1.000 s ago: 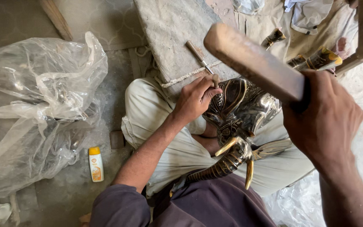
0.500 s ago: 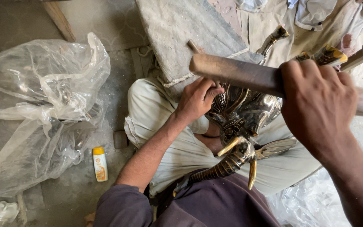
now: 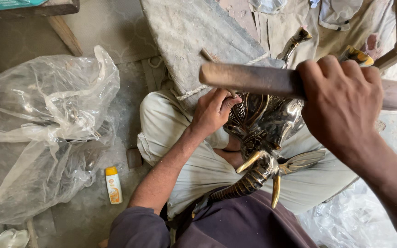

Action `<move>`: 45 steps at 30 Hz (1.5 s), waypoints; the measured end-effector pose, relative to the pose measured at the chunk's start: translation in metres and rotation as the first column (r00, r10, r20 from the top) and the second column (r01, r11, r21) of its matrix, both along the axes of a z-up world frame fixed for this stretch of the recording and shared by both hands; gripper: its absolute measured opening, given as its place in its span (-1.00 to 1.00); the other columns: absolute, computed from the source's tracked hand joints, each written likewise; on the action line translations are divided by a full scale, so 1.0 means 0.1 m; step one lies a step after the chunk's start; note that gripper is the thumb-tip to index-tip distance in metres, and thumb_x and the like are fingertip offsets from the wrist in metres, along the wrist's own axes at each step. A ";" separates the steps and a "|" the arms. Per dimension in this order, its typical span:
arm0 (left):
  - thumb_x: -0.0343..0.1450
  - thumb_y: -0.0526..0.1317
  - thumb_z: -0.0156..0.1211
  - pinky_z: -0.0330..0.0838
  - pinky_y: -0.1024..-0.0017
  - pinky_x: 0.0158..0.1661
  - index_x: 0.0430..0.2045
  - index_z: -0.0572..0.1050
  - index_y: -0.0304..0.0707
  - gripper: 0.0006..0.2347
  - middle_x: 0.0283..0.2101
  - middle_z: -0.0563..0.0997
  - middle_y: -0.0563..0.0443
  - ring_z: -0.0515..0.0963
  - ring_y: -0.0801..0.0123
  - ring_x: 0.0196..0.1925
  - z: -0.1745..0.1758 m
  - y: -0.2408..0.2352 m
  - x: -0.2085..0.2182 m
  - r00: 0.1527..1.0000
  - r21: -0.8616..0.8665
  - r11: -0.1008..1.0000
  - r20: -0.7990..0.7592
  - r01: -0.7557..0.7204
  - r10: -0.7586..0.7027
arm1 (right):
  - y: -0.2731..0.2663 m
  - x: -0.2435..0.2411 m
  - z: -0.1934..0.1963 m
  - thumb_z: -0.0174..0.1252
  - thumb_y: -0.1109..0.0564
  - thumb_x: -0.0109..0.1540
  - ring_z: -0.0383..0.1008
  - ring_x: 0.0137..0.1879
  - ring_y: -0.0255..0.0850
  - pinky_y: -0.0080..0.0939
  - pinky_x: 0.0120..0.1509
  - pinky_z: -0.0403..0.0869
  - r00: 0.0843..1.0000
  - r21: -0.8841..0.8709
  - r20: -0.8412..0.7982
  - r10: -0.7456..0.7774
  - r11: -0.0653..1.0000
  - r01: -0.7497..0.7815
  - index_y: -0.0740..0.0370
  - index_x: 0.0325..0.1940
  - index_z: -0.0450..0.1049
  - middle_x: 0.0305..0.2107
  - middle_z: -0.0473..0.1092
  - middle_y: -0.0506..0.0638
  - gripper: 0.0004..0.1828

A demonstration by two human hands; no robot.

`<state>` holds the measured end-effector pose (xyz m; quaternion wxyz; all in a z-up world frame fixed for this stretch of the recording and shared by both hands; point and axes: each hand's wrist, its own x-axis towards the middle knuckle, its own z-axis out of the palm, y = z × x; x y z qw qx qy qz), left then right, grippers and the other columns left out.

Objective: The person is engraving a metal elephant statue using a chisel and hammer. They repeatedly strike the chisel to create detailed patterns on the statue's surface.

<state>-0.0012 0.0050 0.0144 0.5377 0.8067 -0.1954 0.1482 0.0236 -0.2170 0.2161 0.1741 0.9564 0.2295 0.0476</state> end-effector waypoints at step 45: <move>0.57 -0.17 0.07 0.35 0.42 -0.53 -0.25 0.44 -0.32 -0.84 -0.49 0.52 -0.01 0.50 0.45 -0.51 0.05 0.07 -1.18 0.847 0.011 0.981 -0.504 -0.194 0.173 | -1.23 -1.07 -0.70 0.42 -0.12 0.17 0.56 -0.25 0.01 0.07 -0.09 0.53 0.539 0.419 -0.586 -0.605 0.343 0.841 0.26 0.13 0.45 -0.24 0.52 0.16 -0.40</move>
